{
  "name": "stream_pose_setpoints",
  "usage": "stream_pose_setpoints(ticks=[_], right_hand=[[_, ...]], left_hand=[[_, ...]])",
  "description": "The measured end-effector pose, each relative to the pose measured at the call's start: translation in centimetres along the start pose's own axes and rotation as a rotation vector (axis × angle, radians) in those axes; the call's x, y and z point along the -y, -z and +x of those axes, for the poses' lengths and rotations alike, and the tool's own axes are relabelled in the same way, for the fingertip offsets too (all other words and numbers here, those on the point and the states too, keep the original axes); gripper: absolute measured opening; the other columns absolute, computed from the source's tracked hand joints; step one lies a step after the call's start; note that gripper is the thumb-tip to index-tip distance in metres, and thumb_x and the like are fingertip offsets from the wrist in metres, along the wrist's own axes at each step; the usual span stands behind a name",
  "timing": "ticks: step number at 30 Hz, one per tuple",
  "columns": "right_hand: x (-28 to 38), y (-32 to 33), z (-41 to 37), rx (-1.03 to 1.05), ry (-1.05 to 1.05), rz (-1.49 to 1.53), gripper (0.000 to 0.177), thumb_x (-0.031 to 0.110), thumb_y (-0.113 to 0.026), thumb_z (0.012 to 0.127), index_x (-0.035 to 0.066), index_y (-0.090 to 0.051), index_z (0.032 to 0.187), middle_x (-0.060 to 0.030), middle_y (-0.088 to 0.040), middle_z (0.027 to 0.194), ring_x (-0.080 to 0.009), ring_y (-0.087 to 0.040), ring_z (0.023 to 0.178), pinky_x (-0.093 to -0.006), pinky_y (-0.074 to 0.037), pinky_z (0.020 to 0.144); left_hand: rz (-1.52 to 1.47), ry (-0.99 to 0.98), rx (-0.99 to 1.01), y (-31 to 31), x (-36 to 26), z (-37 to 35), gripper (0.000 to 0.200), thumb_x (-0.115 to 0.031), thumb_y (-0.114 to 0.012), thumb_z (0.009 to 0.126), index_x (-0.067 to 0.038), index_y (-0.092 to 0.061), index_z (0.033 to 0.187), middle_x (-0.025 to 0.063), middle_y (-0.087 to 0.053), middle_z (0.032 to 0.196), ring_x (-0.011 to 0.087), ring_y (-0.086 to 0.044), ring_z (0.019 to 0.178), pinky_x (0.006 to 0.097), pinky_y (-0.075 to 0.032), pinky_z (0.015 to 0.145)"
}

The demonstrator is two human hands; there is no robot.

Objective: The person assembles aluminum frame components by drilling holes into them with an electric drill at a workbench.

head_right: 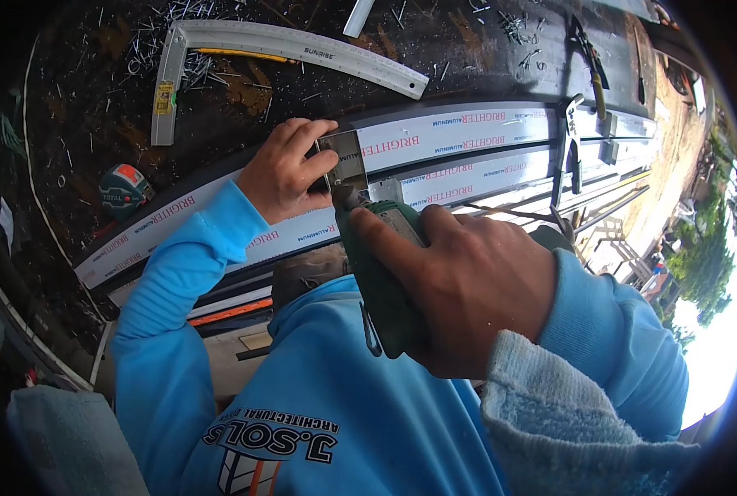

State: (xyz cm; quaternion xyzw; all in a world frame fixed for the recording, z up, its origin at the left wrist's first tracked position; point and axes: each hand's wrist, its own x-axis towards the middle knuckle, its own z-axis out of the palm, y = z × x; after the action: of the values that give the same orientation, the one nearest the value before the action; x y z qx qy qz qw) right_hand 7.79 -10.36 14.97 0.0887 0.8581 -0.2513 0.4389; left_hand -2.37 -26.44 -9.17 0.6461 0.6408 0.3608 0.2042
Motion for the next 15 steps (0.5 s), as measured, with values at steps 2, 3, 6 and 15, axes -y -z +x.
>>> stream_pose_setpoints(ticks=[2, 3, 6, 15], right_hand=[[-0.2, 0.2, 0.0, 0.027, -0.007, 0.028, 0.071, 0.019, -0.075, 0.07, 0.008, -0.051, 0.136, -0.0127, -0.056, 0.072, -0.0277, -0.061, 0.052, -0.0426, -0.048, 0.047], [-0.3, 0.3, 0.0, 0.058, 0.006, 0.057, 0.075, 0.02, -0.077, 0.071, 0.008, -0.046, 0.138, -0.0172, -0.059, 0.076, -0.0307, -0.064, 0.057, -0.043, -0.053, 0.049], [-0.6, 0.3, 0.0, 0.079, 0.03, 0.102, 0.078, 0.021, -0.078, 0.073, 0.007, -0.04, 0.14, -0.0221, -0.062, 0.08, -0.034, -0.068, 0.062, -0.0435, -0.058, 0.05], [-1.4, 0.1, -0.1, 0.045, 0.084, 0.088, 0.078, 0.019, -0.077, 0.07, 0.003, -0.045, 0.138, -0.0213, -0.064, 0.079, -0.0342, -0.067, 0.058, -0.0436, -0.057, 0.052]], left_hand=[[0.005, -0.001, 0.01, 0.1, 0.0, 0.1, 0.048, -0.016, -0.088, 0.057, -0.005, -0.064, 0.097, 0.0165, -0.051, 0.129, 0.0348, -0.049, 0.118, 0.0441, -0.043, 0.101], [0.002, -0.003, 0.012, 0.1, 0.0, 0.1, 0.048, -0.017, -0.088, 0.057, -0.005, -0.063, 0.097, 0.0166, -0.051, 0.129, 0.0349, -0.049, 0.118, 0.0442, -0.043, 0.101], [0.009, -0.003, 0.016, 0.2, 0.0, 0.1, 0.049, -0.018, -0.088, 0.057, -0.005, -0.063, 0.098, 0.0168, -0.051, 0.129, 0.0351, -0.048, 0.119, 0.0444, -0.043, 0.101], [0.015, 0.003, 0.022, 0.3, -0.3, 0.2, 0.053, -0.019, -0.09, 0.054, -0.005, -0.062, 0.096, 0.0174, -0.05, 0.129, 0.0354, -0.048, 0.119, 0.0452, -0.043, 0.101]])
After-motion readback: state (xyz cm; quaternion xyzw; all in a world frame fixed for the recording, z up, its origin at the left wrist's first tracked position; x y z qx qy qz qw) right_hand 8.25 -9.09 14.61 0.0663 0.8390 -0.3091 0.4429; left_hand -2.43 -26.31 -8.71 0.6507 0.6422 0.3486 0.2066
